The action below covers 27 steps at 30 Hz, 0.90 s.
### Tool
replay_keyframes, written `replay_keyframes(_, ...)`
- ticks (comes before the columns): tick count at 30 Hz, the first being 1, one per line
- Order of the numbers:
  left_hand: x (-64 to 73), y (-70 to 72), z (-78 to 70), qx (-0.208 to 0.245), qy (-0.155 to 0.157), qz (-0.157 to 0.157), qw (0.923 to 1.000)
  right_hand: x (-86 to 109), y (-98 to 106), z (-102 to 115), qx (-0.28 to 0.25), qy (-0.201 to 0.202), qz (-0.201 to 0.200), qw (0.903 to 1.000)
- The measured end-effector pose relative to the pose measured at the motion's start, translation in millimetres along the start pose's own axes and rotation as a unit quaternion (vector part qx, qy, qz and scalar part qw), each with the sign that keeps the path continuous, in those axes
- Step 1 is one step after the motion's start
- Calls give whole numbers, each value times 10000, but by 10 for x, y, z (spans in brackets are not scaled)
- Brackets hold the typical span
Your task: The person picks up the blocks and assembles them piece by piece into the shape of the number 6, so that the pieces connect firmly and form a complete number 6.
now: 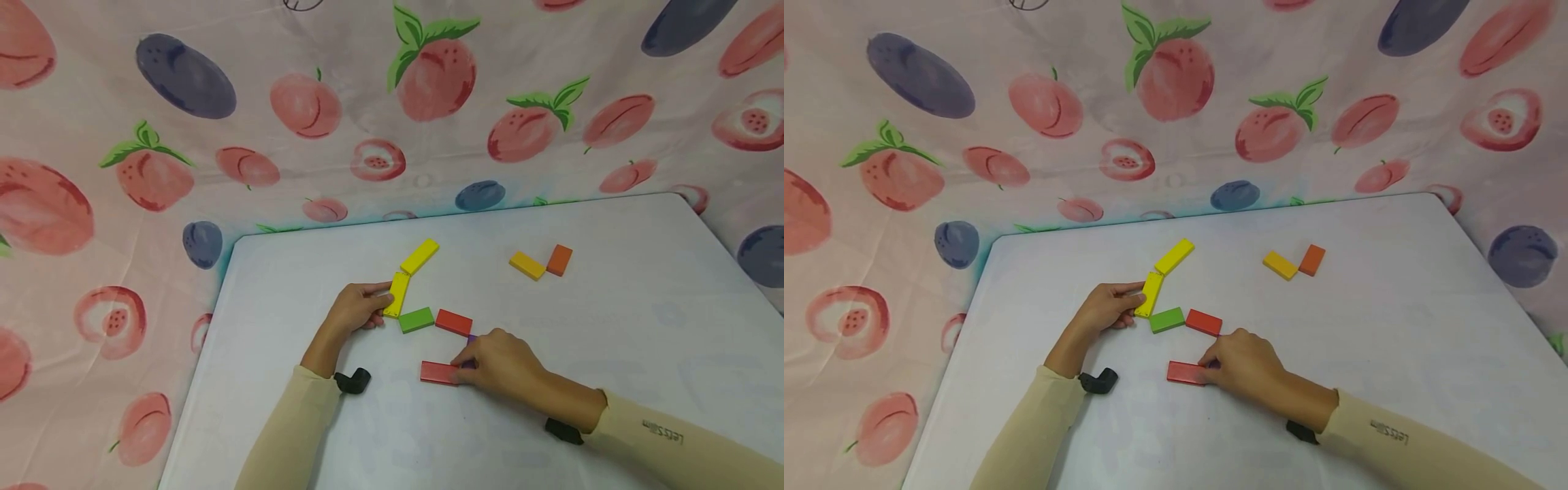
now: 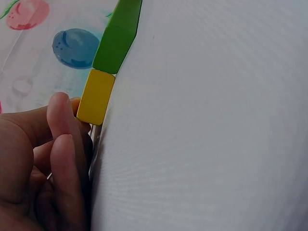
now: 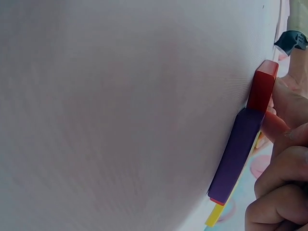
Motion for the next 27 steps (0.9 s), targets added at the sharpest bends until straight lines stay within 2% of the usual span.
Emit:
replay_keyframes(15,-18,-6,19,30,-12,-8,10000,6,20,-27,43,-24,268,9996)
replay_keyframes(27,-15,-1,8,12,29,-9,10000,10,67,-15,121,103,437,9989)
Point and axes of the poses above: each hand's wrist, its own x-axis away from the middle knuckle, its own y-axis out of the back of the hand, z = x × y, the point moved 2 cm from there along -x, towards the middle knuckle, and after that the axes turned 13 degrees about -x, right-handed, at the moved point
